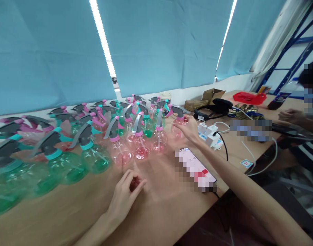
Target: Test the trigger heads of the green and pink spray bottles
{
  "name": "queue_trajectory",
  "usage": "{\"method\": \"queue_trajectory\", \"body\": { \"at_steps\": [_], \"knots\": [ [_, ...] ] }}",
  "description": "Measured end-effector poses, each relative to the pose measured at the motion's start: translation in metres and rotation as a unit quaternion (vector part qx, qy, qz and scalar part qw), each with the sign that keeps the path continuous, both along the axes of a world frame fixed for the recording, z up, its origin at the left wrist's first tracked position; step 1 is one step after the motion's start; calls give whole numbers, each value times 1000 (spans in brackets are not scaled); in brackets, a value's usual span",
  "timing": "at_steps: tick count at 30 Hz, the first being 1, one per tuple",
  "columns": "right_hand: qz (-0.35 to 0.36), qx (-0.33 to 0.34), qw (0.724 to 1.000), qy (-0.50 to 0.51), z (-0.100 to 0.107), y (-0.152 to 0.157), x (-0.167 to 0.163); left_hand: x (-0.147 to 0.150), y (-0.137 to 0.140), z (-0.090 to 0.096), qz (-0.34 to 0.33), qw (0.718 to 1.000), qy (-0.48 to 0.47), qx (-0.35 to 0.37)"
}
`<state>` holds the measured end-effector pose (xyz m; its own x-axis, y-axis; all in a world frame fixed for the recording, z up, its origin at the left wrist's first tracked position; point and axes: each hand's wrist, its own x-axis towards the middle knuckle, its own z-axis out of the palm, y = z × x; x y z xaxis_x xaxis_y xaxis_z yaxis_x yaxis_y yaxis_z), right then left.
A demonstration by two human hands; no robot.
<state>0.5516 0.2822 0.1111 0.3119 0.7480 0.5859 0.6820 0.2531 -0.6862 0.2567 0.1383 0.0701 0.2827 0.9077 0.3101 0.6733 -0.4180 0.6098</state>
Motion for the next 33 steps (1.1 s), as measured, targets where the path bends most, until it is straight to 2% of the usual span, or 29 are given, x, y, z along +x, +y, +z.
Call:
{"method": "queue_trajectory", "body": {
  "at_steps": [4,7,10,12,14,19,24,26,30,33],
  "knots": [
    [-51,46,998,3,11,-42,-1,1,-1,4,6,1000,0,-2],
    [-57,51,997,18,19,-82,-10,1,-1,4,7,1000,-19,-7],
    [-21,25,999,39,21,-119,-33,2,-3,3,3,998,-56,-23],
    [35,28,998,51,18,-138,-54,3,-7,4,-5,995,-88,-44],
    [62,31,997,45,11,-151,-76,4,-11,8,-18,992,-117,-45],
    [132,-14,991,18,-1,-169,-119,4,-21,25,-32,991,-128,39],
    [160,-11,987,-32,1,-174,-147,-1,-30,48,-10,993,-79,86],
    [171,-16,983,-68,1,-175,-156,-4,-34,57,8,995,-79,68],
    [148,-22,982,-117,-1,-178,-174,-14,-38,69,48,995,-89,-26],
    [129,-25,979,-153,-4,-183,-186,-24,-39,75,68,996,-51,-35]
  ]
}}
